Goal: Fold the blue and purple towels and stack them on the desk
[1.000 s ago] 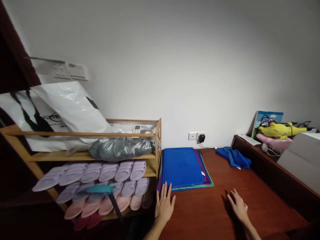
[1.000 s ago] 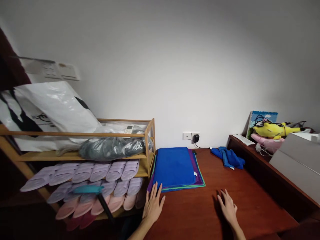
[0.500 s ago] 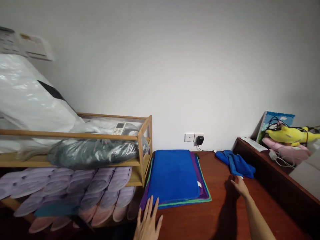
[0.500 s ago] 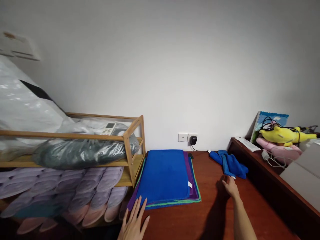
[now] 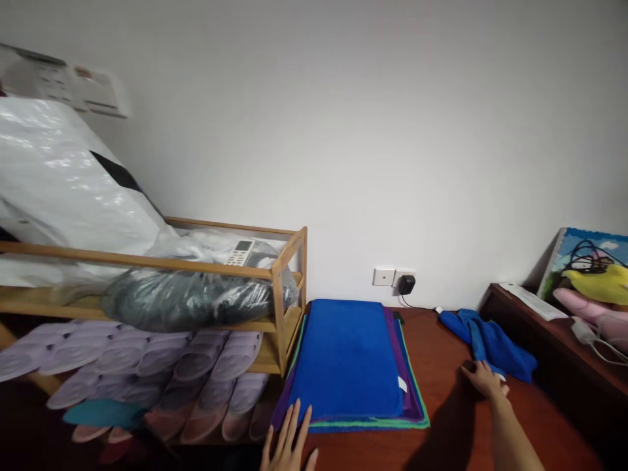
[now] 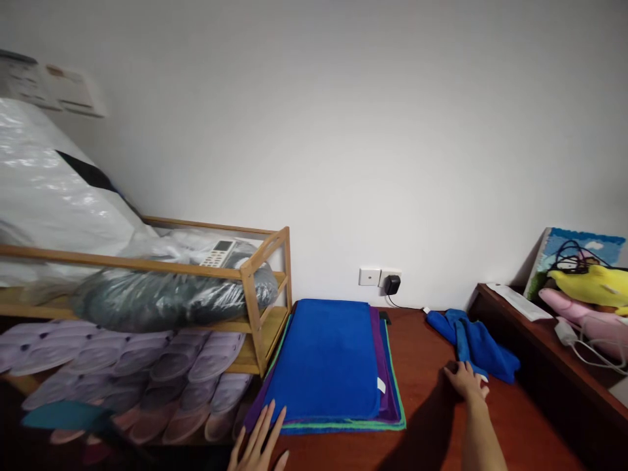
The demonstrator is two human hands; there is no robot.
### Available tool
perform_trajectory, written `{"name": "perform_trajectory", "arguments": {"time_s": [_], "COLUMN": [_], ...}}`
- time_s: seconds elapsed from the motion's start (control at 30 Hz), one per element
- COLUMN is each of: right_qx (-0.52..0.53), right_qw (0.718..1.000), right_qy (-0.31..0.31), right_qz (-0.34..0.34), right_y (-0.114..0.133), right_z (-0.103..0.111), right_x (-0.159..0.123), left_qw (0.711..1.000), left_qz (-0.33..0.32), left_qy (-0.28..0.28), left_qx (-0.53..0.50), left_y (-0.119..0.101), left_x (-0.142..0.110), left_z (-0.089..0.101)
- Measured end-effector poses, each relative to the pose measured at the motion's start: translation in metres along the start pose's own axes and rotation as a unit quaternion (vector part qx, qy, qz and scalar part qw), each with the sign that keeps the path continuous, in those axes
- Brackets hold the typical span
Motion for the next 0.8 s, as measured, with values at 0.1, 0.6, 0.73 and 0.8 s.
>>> {"name": "perform_trajectory", "arguments": {"time_s": [0.1,0.6,0.73,0.8], "right_qx": [-0.019,0.021,0.092,0.128], "right_qw": [0.999,0.998,0.994,0.988], "right_qy": [0.014,-0.047,-0.048,-0.061], "right_qz": [0.021,-0.03,-0.044,-0.068], "right_y": [0.004,-0.003,-0.014,-0.024], "right_z": [-0.005,-0.01,0.017,0.042], "right_x": [-0.008,-0.127,-0.116,-0.107], "left_qw": [1.0,0.999,0.999,0.998], "left_qz": [-0.007,0.018,0.021,0.021], "left_qy": [-0.007,0.014,0.029,0.038], "left_qx": [0.008,-0.03,-0.034,-0.036], "left_y": [0.0,-0.006,-0.005,-0.005], "left_x": [0.0,-0.002,-0.001,0.0], "left_z": [0.001,0.006,0.008,0.009]}}
Point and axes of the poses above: each hand's wrist, its own x-axis towards the middle knuckle, its own z-axis out of the back of the hand, y = z × x, the point moved 6 cm from there along x, towards the middle knuckle, and after that the axes turned 7 degrees about y, right-handed, at the moved point
